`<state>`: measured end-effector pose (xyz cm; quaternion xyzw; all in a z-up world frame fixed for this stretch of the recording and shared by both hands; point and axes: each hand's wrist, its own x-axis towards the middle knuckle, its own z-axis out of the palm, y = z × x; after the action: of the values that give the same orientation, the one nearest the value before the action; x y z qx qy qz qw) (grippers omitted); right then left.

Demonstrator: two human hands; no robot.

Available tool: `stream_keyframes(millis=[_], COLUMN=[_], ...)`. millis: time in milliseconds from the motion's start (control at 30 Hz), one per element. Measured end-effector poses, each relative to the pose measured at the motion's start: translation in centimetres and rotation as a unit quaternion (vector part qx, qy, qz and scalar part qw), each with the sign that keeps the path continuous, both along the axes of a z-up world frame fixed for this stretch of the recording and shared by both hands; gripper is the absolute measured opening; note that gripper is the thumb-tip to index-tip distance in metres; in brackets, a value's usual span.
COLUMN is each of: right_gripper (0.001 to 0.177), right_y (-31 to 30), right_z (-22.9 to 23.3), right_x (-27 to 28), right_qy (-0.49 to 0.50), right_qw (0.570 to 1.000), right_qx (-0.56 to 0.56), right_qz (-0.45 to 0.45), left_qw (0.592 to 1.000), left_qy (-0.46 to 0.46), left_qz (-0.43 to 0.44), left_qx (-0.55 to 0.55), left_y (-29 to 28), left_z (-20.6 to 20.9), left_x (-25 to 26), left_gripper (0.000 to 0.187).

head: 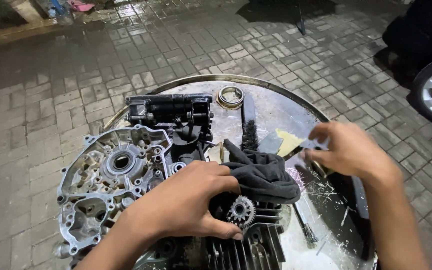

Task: Cleaning grease and debris from engine gears and casing using a cloth and a small tool.

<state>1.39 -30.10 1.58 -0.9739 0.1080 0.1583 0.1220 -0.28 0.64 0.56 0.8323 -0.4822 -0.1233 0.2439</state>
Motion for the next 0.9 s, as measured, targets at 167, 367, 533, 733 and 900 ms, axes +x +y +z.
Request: stream_keyframes(millis=[167,367,533,733,900], right_gripper=[0.048,0.02,0.03,0.048,0.012], right_y=[-0.7,-1.0,-0.7,2.7,2.4], right_z=[-0.4,-0.1,0.4,2.9,2.2], right_x=[-0.4,-1.0,-2.5,-3.5,-4.2], right_qy=[0.075,-0.028,-0.15,-0.171,-0.127], right_qw=[0.996,0.987,0.902,0.924,0.989], right_qx=[-0.021,0.149,0.34,0.262,0.0], right_qz=[-0.042,0.049,0.222,0.221,0.076], left_qw=[1.0,0.998,0.986,0.993,0.997], left_qy=[0.0,-0.012,-0.048,-0.064,0.046], left_qz=[0.013,0.007,0.014,0.087,0.028], left_qx=[0.012,-0.057,-0.158,-0.054,0.055], left_y=[0.0,-0.2,-0.7,-1.4,-1.3], left_z=[0.3,1.2,2.5,4.2,3.6], left_x=[-0.1,-0.5,-1.0,-1.6,-1.8], left_gripper=[0.074,0.069,0.057,0.055,0.069])
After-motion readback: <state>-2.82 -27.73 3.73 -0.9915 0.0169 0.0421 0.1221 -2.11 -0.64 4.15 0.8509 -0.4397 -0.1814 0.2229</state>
